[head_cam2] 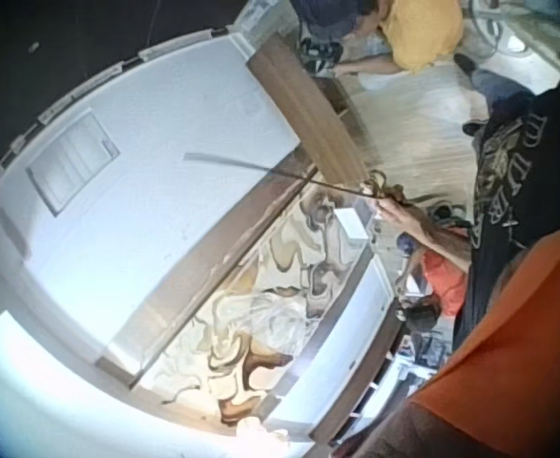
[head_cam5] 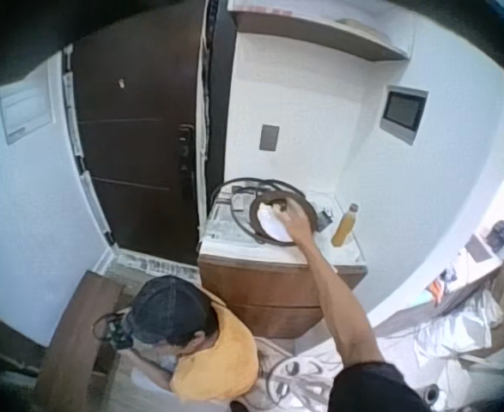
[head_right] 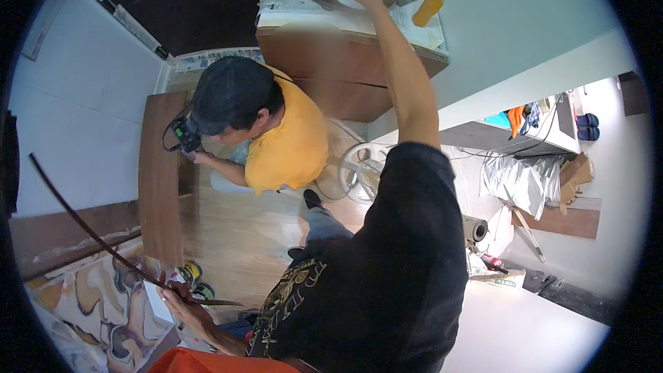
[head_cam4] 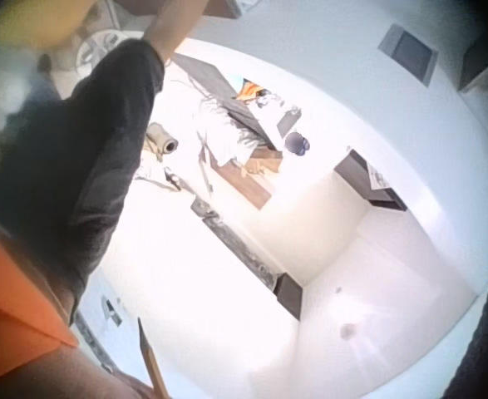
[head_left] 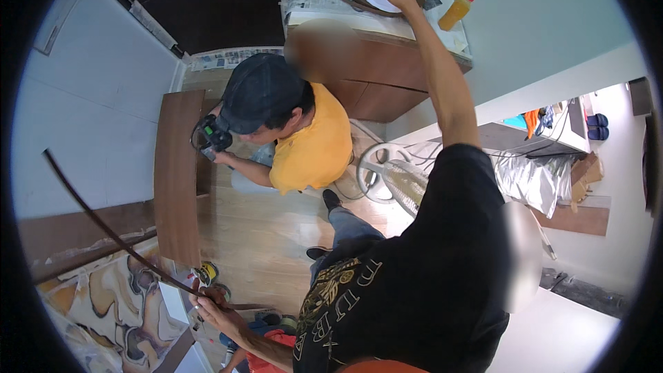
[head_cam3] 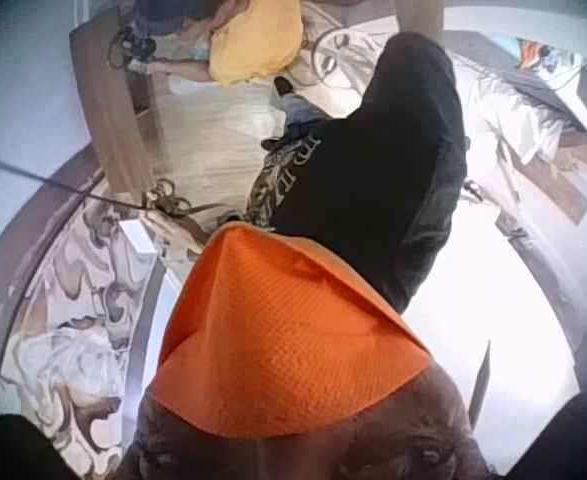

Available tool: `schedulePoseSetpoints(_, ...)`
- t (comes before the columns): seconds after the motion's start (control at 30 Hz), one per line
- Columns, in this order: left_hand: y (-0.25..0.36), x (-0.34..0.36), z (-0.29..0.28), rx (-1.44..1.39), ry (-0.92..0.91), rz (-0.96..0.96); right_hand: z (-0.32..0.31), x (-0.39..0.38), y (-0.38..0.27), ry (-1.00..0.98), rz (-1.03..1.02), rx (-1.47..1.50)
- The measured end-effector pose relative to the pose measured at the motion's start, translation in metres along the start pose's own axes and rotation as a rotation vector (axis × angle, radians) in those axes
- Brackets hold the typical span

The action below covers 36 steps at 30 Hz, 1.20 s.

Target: The person sits on the floor and applies a yellow liquid from a plastic bottle onto a large wooden board. They pour the liquid along the edges and wipe the surface with a white cloth. Another person is visible nearby using a caulking gun.

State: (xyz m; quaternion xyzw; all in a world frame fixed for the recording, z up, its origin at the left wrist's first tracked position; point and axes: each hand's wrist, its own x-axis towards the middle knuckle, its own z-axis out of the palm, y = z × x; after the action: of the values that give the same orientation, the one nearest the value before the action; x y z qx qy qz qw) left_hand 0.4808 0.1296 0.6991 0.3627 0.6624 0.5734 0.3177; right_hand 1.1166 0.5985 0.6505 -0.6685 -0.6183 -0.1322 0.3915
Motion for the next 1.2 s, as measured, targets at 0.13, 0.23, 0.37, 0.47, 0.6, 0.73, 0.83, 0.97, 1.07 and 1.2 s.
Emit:
schedulePoseSetpoints(0.13, -0.003, 0.018, 0.017, 0.091, -0.01, -0.072, -0.056, -0.042, 0.038, 0.029, 0.736, 0.756)
schedulePoseSetpoints(0.23, -0.022, 0.034, 0.002, 0.104, 0.086, -0.11, -0.053, -0.068, 0.112, 0.043, 0.667, 0.506)
schedulePoseSetpoints(0.37, -0.034, 0.052, -0.038, 0.081, 0.236, -0.107, -0.025, -0.114, 0.123, -0.109, 0.526, 0.286)
schedulePoseSetpoints(0.47, -0.045, 0.076, -0.098, 0.083, 0.426, -0.103, 0.063, -0.174, 0.068, -0.318, 0.472, 0.312)
schedulePoseSetpoints(0.6, -0.073, -0.024, -0.246, 0.121, 1.127, 0.109, 0.119, -0.189, -0.051, -0.514, 0.299, 0.383)
schedulePoseSetpoints(0.73, -0.008, -0.149, -0.37, 0.131, 1.393, 0.173, 0.137, -0.182, -0.123, -0.582, 0.165, 0.45)
schedulePoseSetpoints(0.83, 0.067, -0.254, -0.459, 0.14, 1.597, 0.291, 0.155, -0.181, -0.156, -0.625, 0.109, 0.47)
schedulePoseSetpoints(0.97, 0.131, -0.331, -0.535, 0.22, 1.706, 0.136, 0.155, -0.164, -0.166, -0.578, 0.073, 0.444)
schedulePoseSetpoints(1.07, 0.162, -0.354, -0.579, 0.143, 1.718, 0.118, 0.158, -0.155, -0.17, -0.54, 0.039, 0.419)
schedulePoseSetpoints(1.2, 0.173, -0.337, -0.644, 0.363, 1.575, 0.112, 0.15, -0.129, -0.149, -0.433, 0.028, 0.397)
